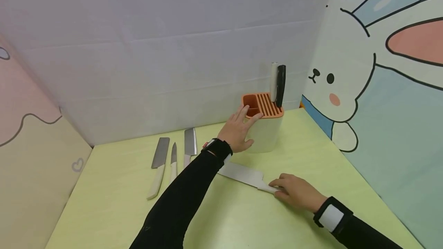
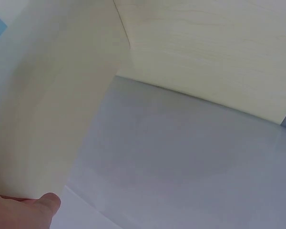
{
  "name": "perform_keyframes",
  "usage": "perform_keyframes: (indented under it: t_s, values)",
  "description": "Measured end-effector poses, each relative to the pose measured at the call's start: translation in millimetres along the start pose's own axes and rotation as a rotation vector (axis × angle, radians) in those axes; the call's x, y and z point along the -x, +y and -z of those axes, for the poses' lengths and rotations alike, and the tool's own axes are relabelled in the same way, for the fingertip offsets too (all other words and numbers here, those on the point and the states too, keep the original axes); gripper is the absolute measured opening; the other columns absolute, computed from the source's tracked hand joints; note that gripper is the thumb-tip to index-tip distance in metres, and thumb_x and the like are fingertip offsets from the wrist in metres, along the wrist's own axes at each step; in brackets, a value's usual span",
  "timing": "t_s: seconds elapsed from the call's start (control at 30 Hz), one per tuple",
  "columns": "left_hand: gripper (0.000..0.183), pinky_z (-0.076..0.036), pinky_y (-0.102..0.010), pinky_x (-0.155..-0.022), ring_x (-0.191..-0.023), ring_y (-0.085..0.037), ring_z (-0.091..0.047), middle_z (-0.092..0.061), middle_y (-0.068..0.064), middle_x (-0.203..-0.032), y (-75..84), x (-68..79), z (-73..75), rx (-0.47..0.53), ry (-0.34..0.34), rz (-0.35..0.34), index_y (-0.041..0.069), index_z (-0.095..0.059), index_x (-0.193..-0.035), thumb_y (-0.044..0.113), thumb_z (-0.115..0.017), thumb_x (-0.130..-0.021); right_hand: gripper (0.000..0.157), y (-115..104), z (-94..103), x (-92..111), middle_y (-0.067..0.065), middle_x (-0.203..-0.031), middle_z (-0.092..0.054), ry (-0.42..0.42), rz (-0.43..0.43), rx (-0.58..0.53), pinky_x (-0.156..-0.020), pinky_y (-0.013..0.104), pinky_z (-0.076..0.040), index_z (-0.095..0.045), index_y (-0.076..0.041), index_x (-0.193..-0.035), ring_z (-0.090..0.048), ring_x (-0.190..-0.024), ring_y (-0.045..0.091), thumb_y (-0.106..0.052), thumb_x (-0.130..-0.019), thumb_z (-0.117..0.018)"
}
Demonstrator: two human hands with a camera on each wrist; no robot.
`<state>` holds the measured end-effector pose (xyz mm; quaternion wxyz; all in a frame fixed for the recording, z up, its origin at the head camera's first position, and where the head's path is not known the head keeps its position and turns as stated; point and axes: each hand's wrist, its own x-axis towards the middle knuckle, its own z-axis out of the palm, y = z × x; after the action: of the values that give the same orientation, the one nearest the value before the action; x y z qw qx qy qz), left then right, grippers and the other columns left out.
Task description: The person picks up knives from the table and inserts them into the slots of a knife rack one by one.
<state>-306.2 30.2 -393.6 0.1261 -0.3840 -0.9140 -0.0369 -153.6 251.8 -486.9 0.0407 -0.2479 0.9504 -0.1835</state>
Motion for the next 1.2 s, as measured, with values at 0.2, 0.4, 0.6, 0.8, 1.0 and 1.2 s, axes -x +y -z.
perform_keyframes:
  t_s: [0.2,0.4,0.6,0.8,1.0,1.2]
  values:
    - [0.09,-0.019,-0.044,-0.115,-0.147,-0.03,-0.002,-0.01,-0.016,-0.159,-0.6,-0.7,-1.0,0.005,0.016,-0.015,0.031,-0.014,-0.155,0.042,-0.07,-0.085,0.025,25,12.8,13,-0.009,-0.091,-0.059,0.035,0.033,0.019,-0.066,0.028,-0.047,-0.07,-0.016,-0.114,-0.051,-0.078,0.004,-0.018,-0.089,-0.069]
    - [0.089,-0.017,-0.044,-0.116,-0.147,-0.032,-0.004,-0.013,-0.018,-0.158,-2.3,-0.8,-2.5,0.029,0.053,-0.037,0.028,-0.018,-0.154,0.04,-0.071,-0.084,0.027,56,25.1,23,-0.005,-0.1,-0.063,0.055,0.032,0.015,-0.074,0.034,-0.049,-0.07,-0.013,-0.116,-0.057,-0.09,0.016,-0.014,-0.089,-0.067]
    - [0.087,-0.018,-0.045,-0.116,-0.147,-0.032,-0.004,-0.015,-0.018,-0.157,-0.8,-0.6,-4.1,0.042,0.07,-0.032,0.028,-0.02,-0.154,0.039,-0.071,-0.084,0.03,78,31.7,31,0.004,-0.109,-0.064,0.087,-0.079,-0.062,-0.08,0.042,-0.05,-0.067,-0.008,-0.118,-0.059,-0.1,0.027,-0.009,-0.088,-0.068]
    - [0.084,-0.016,-0.044,-0.116,-0.147,-0.028,0.0,-0.015,-0.016,-0.157,4.8,-2.3,-12.4,0.132,0.12,0.031,0.03,-0.027,-0.152,0.039,-0.073,-0.082,0.054,87,28.4,33,0.018,-0.12,-0.059,0.129,-0.225,-0.087,-0.088,0.053,-0.046,-0.058,0.001,-0.127,-0.054,-0.111,0.04,-0.015,-0.079,-0.078]
    - [0.077,-0.018,-0.042,-0.116,-0.147,-0.029,-0.001,-0.016,-0.015,-0.157,11.3,-4.8,-21.4,0.184,0.213,0.096,0.03,-0.036,-0.147,0.039,-0.074,-0.081,0.057,95,26.2,31,0.016,-0.118,-0.058,0.156,-0.224,-0.065,-0.086,0.051,-0.047,-0.062,-0.002,-0.122,-0.055,-0.107,0.037,-0.028,-0.076,-0.082]
    - [0.074,-0.018,-0.045,-0.116,-0.147,-0.027,0.003,-0.014,-0.014,-0.157,13.8,-7.0,-29.7,0.202,0.268,0.119,0.03,-0.038,-0.145,0.037,-0.074,-0.082,0.041,101,26.0,30,0.007,-0.102,-0.058,0.182,-0.222,-0.046,-0.075,0.042,-0.048,-0.069,-0.008,-0.106,-0.054,-0.089,0.024,-0.028,-0.073,-0.083]
